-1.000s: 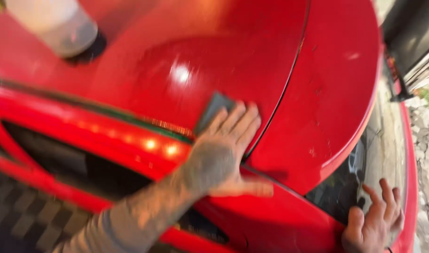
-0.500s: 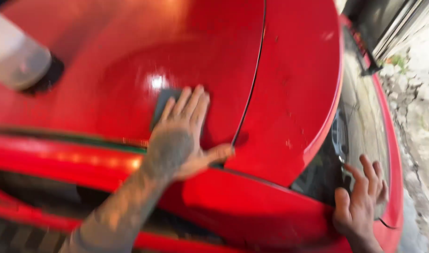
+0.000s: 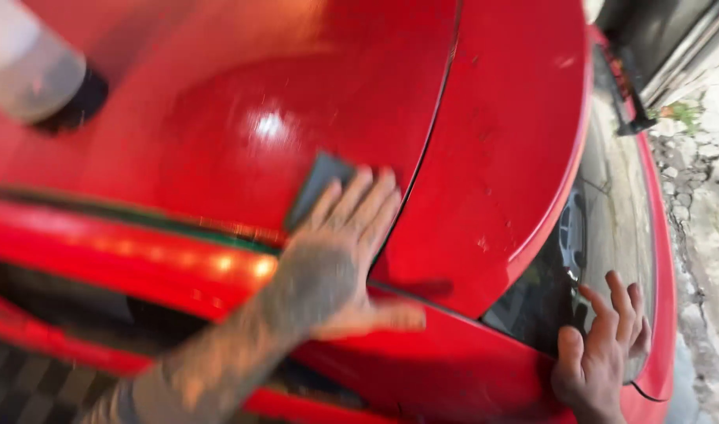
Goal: Sanding the paint on a red car roof using a spray bottle for lubrication and sandpaper.
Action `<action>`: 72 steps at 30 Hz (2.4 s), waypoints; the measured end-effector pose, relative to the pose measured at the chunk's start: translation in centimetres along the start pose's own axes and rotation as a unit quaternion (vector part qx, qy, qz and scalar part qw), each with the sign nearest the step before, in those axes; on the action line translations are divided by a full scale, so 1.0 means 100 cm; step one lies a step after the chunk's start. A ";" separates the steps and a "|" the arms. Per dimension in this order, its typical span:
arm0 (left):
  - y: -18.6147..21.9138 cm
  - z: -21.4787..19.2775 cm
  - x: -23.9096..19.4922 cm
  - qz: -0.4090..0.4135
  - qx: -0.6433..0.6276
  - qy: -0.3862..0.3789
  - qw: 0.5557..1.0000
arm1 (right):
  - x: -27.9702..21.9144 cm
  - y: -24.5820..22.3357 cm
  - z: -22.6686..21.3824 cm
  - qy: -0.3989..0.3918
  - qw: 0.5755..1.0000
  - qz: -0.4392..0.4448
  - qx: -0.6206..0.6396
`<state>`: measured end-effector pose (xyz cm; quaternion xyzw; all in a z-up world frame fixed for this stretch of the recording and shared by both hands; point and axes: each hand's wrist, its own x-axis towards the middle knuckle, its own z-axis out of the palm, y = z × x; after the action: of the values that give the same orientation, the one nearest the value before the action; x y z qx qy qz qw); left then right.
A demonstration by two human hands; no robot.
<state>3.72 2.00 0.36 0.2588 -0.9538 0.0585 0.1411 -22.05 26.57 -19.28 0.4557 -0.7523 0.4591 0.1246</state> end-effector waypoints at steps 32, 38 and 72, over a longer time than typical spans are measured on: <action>0.002 0.041 0.092 0.081 -0.037 -0.082 0.993 | -0.012 -0.002 -0.004 0.002 0.999 0.018 -0.039; 0.012 0.005 -0.018 0.101 -0.011 -0.049 0.994 | -0.008 -0.005 -0.002 0.003 0.999 0.020 -0.036; -0.028 0.016 0.030 -0.045 -0.055 0.003 0.997 | -0.016 -0.003 -0.005 -0.021 0.999 0.027 -0.011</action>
<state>2.28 -2.10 -0.16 0.2936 -0.9424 0.0006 0.1602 -21.07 27.83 -19.84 0.4435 -0.7720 0.4439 0.1014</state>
